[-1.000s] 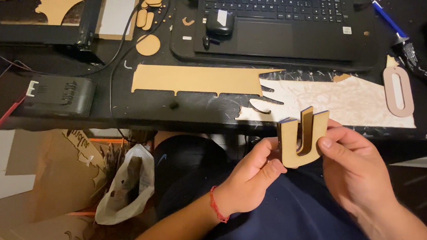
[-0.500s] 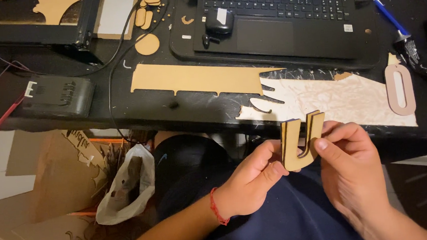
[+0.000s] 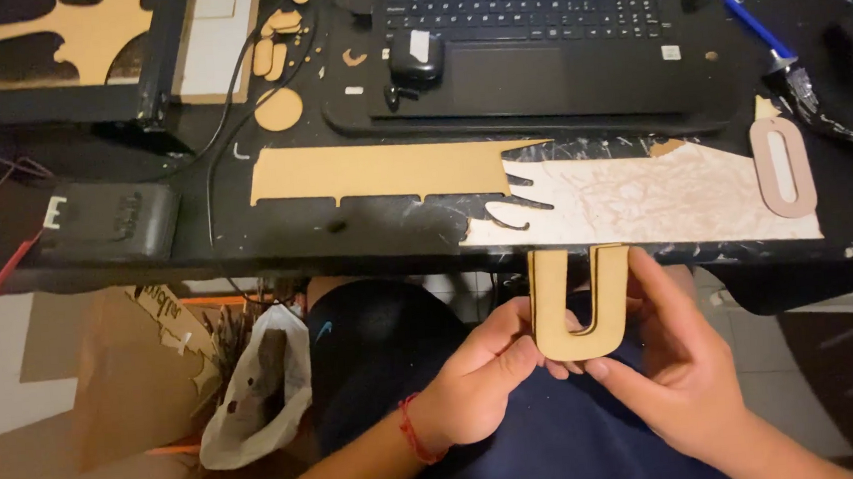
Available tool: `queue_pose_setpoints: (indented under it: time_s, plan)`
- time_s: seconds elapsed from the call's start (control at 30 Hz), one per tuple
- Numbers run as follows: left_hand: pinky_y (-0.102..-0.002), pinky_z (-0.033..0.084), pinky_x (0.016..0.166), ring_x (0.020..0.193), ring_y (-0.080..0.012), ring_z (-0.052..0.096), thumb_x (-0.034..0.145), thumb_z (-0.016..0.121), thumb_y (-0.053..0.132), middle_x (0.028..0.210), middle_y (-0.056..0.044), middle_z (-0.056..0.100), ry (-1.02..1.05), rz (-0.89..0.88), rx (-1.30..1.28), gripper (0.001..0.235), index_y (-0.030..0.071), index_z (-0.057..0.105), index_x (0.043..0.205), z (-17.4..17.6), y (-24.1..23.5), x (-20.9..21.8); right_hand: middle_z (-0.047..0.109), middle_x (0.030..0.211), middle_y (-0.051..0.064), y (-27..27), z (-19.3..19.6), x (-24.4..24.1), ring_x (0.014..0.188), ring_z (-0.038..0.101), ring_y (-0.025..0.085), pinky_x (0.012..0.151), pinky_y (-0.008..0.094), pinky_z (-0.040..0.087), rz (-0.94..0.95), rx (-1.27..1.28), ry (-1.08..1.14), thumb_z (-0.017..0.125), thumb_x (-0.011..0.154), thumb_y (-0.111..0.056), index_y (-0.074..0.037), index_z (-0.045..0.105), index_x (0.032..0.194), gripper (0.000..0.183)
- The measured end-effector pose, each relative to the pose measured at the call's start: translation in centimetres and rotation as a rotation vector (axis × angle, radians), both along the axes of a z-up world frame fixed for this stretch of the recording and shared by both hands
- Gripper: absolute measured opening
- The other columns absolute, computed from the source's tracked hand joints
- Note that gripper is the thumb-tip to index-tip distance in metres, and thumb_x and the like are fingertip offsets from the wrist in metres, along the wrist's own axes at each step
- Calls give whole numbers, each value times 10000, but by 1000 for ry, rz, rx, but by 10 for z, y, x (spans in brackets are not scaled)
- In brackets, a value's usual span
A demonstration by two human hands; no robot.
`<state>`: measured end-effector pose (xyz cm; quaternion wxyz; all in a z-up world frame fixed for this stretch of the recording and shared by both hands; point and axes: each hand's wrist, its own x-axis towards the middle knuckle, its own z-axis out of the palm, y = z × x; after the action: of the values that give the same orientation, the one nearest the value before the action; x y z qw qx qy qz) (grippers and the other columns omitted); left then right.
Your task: Sanding the edges of a laser-cut wooden piece and inspecting the finish at a workbench.
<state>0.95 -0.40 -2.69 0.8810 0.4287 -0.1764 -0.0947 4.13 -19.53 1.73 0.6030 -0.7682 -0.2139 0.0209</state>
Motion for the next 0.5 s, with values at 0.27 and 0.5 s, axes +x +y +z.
queue_pose_setpoints:
  time_s: [0.27,0.5]
  plan:
    - [-309,461,960,988,-180,558,1085,424,324,1066,-110,588,16,-56,64,339,43,505,1257,3,5,0,474,1449,147,-13,-16,-3,1261,550,258,1064,379,505,-46,-18,-21,755,714,-67,28,307,1517,924]
    - [-281,463,927,932,-136,558,1068,391,196,988,-38,632,61,0,300,270,52,612,1125,24,11,1,426,1469,174,-17,-28,-5,1314,490,256,1140,386,464,-72,14,-142,753,720,-17,56,284,1520,930]
